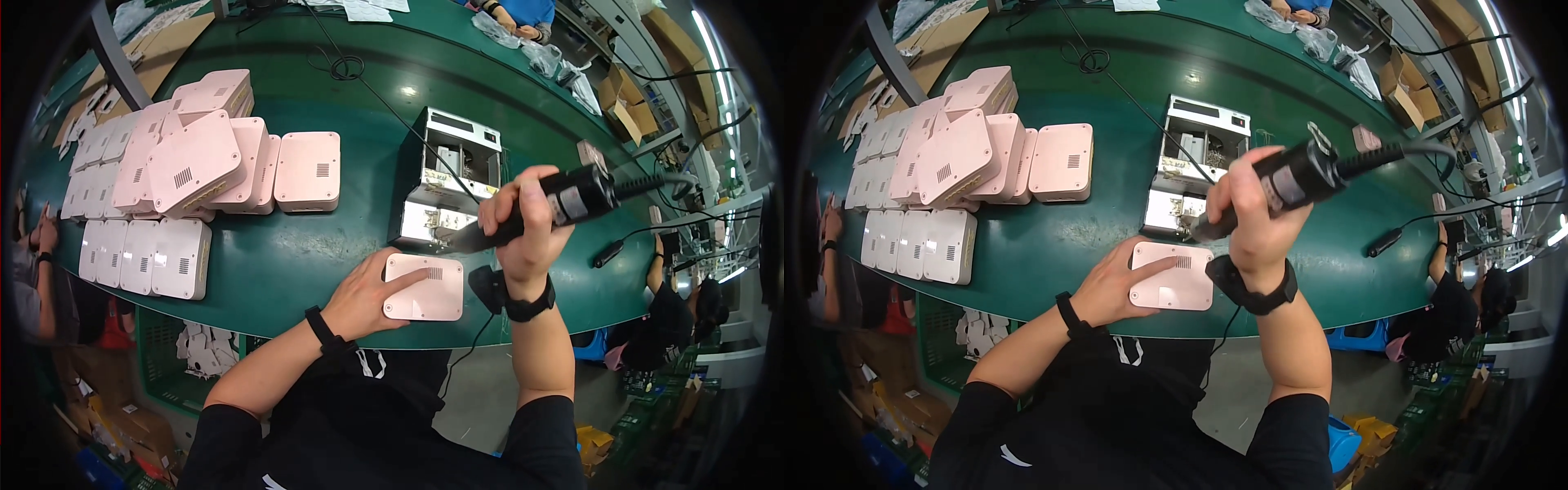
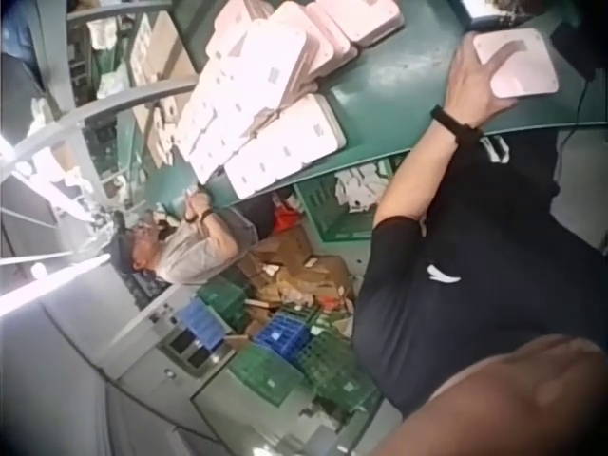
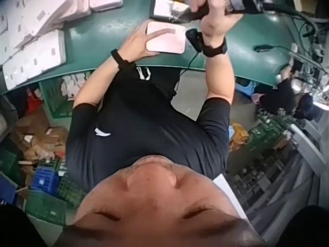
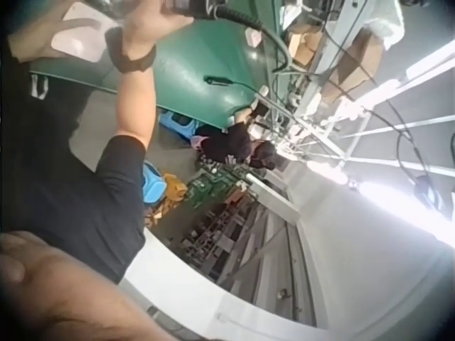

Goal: The person picks up a pink electronic device, places it on the table, and uses a power screwdriver to drive screws into the back panel. After finishing, the person sets the device aside and repeats the process with another pink device.

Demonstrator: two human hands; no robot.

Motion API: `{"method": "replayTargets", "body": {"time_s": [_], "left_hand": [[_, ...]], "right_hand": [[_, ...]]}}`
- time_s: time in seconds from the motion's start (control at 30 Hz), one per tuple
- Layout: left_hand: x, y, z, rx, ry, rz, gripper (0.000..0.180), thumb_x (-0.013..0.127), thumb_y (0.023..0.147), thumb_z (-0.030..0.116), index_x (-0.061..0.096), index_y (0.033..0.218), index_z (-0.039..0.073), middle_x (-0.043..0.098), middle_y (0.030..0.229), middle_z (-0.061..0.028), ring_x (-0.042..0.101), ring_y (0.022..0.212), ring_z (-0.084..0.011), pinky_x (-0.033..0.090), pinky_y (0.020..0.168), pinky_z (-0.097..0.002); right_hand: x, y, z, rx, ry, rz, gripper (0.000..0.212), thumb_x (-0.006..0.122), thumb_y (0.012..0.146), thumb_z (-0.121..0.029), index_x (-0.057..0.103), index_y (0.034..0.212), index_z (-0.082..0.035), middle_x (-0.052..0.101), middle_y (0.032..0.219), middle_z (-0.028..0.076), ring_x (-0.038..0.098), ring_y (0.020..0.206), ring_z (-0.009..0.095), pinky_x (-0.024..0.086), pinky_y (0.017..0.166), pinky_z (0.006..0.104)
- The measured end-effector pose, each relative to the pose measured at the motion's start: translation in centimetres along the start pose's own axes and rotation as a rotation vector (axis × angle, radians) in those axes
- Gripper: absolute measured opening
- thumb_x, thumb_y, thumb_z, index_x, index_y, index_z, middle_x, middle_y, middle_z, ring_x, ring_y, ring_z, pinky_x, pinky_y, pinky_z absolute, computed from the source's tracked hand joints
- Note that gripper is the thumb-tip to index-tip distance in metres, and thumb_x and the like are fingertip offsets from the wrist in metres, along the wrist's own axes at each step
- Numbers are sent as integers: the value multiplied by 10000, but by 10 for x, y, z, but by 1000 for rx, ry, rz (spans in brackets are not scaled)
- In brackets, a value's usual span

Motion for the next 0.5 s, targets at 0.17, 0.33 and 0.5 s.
{"method": "replayTargets", "body": {"time_s": [0.17,0.33,0.5], "left_hand": [[0,-1,-2,-1,7,20,842,865,617,238,533,1389,296,420,1313,-177,485,1207,-374,450,1014,-432],[2,-2,-2,-17,-10,20,787,853,646,265,554,1374,287,434,1316,-177,483,1208,-387,441,1015,-443],[2,0,-3,-5,2,43,825,861,625,242,541,1384,289,425,1318,-177,481,1210,-376,440,1018,-435]], "right_hand": [[6,-13,4,47,36,-42,161,538,926,-154,473,965,-12,484,602,91,461,456,175,437,465,335],[11,-22,27,70,39,-48,164,557,921,-140,467,970,-12,485,598,90,459,453,175,429,462,329],[10,-18,34,106,50,-32,168,565,920,-131,462,981,-14,490,597,92,468,458,180,426,461,327]]}}
Point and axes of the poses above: each hand's wrist, its own y-axis towards the middle knuckle, its own x-axis out of the palm, z = x × y, the point moved 6 cm from there along y, towards the middle knuckle
